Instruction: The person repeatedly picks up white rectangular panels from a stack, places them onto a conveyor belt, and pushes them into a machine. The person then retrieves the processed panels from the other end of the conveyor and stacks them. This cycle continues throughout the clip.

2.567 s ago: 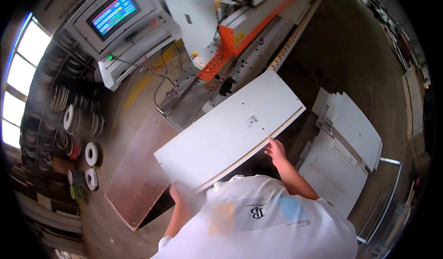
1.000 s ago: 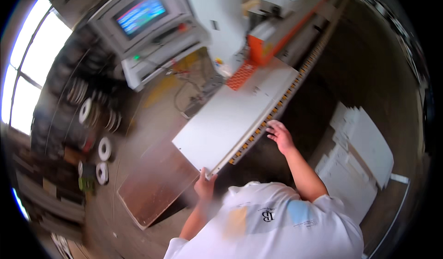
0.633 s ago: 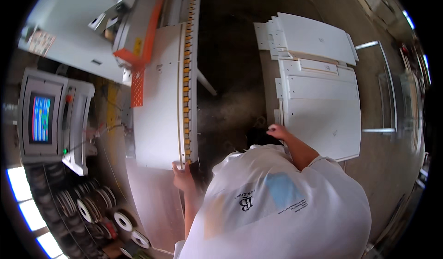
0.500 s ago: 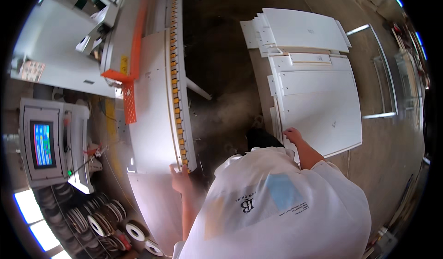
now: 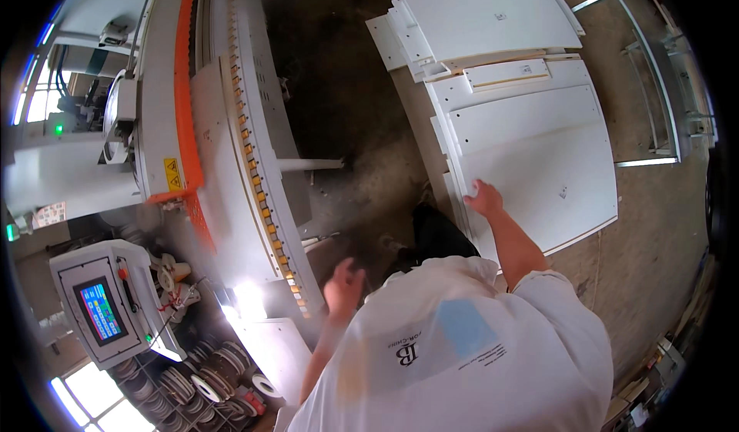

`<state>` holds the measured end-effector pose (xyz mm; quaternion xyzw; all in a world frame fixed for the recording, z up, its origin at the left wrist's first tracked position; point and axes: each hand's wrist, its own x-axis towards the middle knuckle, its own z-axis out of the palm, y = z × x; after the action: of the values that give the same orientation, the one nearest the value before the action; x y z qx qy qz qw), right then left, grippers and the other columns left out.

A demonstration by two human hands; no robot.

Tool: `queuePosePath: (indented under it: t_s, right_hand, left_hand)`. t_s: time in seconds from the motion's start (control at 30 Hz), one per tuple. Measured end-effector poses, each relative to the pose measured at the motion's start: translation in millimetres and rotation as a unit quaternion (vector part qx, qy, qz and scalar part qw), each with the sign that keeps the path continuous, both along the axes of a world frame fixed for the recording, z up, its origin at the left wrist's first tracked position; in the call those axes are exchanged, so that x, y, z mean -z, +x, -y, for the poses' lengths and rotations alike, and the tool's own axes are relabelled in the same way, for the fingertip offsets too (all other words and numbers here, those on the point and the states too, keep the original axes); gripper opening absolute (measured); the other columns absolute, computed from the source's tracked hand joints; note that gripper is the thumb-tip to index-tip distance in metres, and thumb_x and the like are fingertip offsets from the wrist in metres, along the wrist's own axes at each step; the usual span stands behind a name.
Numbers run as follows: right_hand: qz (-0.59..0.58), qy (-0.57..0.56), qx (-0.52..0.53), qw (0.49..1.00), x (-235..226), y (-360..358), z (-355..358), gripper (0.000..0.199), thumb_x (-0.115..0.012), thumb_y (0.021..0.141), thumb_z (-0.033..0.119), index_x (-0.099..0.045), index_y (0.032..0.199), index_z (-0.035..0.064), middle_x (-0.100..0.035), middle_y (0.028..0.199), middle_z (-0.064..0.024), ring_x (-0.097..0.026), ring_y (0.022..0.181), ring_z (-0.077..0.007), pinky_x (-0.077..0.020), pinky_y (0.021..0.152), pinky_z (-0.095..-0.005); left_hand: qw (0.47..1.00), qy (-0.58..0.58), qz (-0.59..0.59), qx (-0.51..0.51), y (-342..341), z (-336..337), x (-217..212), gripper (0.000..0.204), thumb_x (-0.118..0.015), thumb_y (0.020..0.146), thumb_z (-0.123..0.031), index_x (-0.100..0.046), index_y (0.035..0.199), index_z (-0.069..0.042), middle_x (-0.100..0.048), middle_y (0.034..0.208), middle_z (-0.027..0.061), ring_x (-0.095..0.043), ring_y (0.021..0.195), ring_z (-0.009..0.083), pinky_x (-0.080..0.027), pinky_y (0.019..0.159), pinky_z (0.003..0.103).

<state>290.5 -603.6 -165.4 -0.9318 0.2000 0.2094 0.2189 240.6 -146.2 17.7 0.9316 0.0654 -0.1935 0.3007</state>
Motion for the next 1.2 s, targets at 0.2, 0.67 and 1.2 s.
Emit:
queuePosePath:
  t_s: [0.2,0.67,1.2]
  right_hand:
    - [0.017,-0.089,-0.160,0.983,2.4,119.3,33.2,0.093,-0.087,0.066,0.039,-0.043,0.144,0.0157,-0.052,0.143,-0.0134,-0.047,0.135,-0.0301,-0.0370,0.112,-0.0504]
    - [-0.095,-0.221,-0.437,0.867,35.1,226.5,62.3,0.124,-0.095,0.046,0.047,-0.037,0.154,0.0287,-0.007,0.167,-0.0177,-0.011,0.152,-0.0448,-0.0116,0.122,-0.0637]
    - [0.367,-0.059,-0.199,0.907,-336.9,182.2,94.7,0.094,-0.096,0.041,0.022,-0.058,0.127,0.0176,-0.033,0.158,-0.0181,-0.034,0.145,-0.0417,-0.0382,0.115,-0.0474]
  left_hand:
    - [0.985,-0.048,-0.163,0.044,-15.2,38.4,8.5,0.050,-0.078,0.084,-0.034,-0.064,0.129,-0.016,-0.071,0.078,0.0040,-0.072,0.073,0.0215,-0.056,0.066,0.036]
    - [0.941,-0.003,-0.323,-0.103,-47.5,50.1,6.5,0.047,-0.073,0.086,-0.038,-0.064,0.128,-0.017,-0.075,0.090,0.0086,-0.073,0.084,0.0241,-0.057,0.076,0.038]
    - [0.986,-0.069,-0.154,0.015,11.7,38.7,27.5,0.036,-0.072,0.085,-0.028,-0.068,0.118,-0.015,-0.075,0.090,0.0098,-0.073,0.084,0.0296,-0.058,0.074,0.040]
